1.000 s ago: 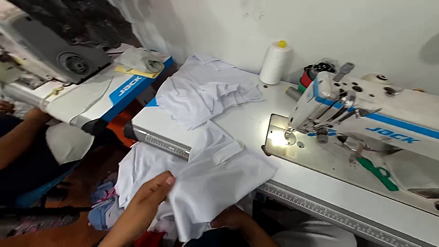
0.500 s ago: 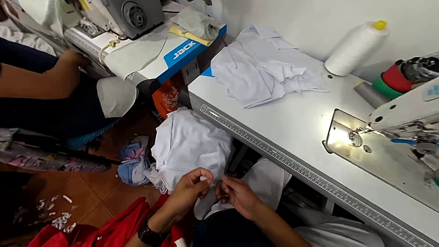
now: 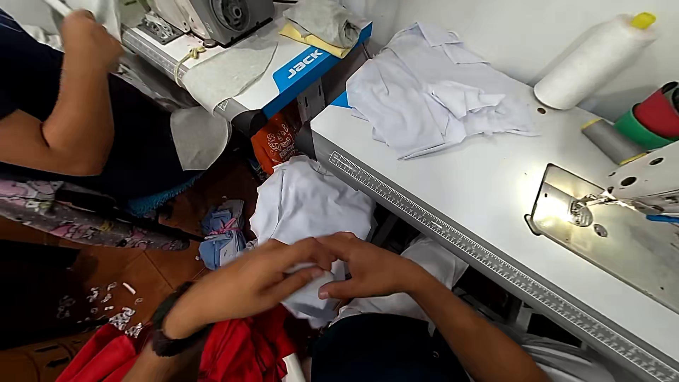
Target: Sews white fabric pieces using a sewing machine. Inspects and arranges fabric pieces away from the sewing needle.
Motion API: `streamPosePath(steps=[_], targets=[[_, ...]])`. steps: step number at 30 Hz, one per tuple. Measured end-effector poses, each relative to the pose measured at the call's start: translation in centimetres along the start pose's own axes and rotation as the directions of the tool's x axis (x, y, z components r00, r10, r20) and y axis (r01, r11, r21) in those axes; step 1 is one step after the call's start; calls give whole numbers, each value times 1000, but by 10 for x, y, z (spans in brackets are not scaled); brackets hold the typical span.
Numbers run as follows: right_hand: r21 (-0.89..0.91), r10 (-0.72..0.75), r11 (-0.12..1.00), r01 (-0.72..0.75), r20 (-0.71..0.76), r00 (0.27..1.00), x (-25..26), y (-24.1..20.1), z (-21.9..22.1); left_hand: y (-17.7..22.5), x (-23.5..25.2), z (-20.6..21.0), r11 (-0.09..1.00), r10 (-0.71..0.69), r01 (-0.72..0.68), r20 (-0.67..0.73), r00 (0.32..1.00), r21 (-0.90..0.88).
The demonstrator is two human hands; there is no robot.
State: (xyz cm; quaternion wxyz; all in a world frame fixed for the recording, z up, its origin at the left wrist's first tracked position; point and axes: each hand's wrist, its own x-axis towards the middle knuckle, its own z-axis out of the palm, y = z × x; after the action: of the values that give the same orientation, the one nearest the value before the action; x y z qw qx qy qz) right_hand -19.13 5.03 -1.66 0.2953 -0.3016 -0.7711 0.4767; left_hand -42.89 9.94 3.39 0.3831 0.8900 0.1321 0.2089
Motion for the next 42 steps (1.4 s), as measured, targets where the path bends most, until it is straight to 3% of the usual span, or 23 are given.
streamPosePath(steps=[2,4,6,9,11,14,16,18,21,23,24,26,29,31,32,33,34,36,37,38,39,40,42], targets=[[-62,-40,997,47,101,994,-6,12,-7,12,-13,-37,991,-32,47,-115,993,126],[9,-42,999,41,68,997,-19,25,-13,17,-32,-63,984,-91,128,-263,961,126],[182,14,983,4,-98,995,-29,26,-18,18,-42,-70,978,-129,180,-379,916,104],[403,198,915,-24,-397,896,-16,18,-25,15,-37,-66,957,-149,226,-355,923,185],[274,169,961,-16,-545,821,-2,8,-30,12,-32,-64,931,-203,268,-260,944,247],[-180,0,979,-100,-489,872,-8,-21,-32,-3,-48,-70,802,-374,382,-112,920,459],[-503,-15,845,-182,-362,932,-15,-34,-12,-21,-71,-72,663,-553,531,-132,822,528],[-657,77,730,-190,-198,977,-18,-39,24,-38,-91,-74,546,-667,645,-189,721,534],[-531,64,842,-100,-87,994,-16,-37,63,-36,-100,-83,498,-722,797,-347,599,342],[-368,30,924,-99,-190,981,-10,-34,66,-26,-84,-92,513,-689,843,-509,516,161],[-292,51,947,-131,-268,962,-4,-33,63,-27,-70,-96,529,-637,840,-596,489,125],[-139,171,961,-239,-382,908,9,-19,49,-45,-33,-105,574,-501,803,-708,498,158],[106,407,909,-403,-435,803,20,23,28,-96,45,-107,630,-439,737,-672,597,244],[234,536,843,-485,-445,717,17,54,23,-153,88,-85,703,-406,666,-627,665,251],[298,594,804,-515,-439,674,12,70,25,-183,103,-65,768,-382,615,-642,665,180],[363,650,760,-539,-421,632,5,85,30,-211,114,-39,849,-366,527,-693,621,25],[421,700,713,-561,-386,601,-4,99,38,-235,123,-9,909,-378,363,-768,517,-203],[471,766,636,-612,-288,574,-21,122,62,-259,133,42,788,-595,58,-734,327,-613],[431,778,619,-656,-222,588,-32,131,75,-269,137,68,703,-674,-19,-675,300,-711],[349,776,619,-703,-137,616,-43,137,85,-269,137,93,645,-718,-12,-612,331,-764],[243,764,632,-736,-34,644,-54,141,90,-260,134,112,646,-714,92,-557,425,-758],[138,754,642,-754,64,654,-63,142,89,-248,130,124,696,-677,247,-500,540,-674],[38,744,657,-753,134,655,-85,141,81,-248,130,129,810,-586,477,-439,682,-340]])
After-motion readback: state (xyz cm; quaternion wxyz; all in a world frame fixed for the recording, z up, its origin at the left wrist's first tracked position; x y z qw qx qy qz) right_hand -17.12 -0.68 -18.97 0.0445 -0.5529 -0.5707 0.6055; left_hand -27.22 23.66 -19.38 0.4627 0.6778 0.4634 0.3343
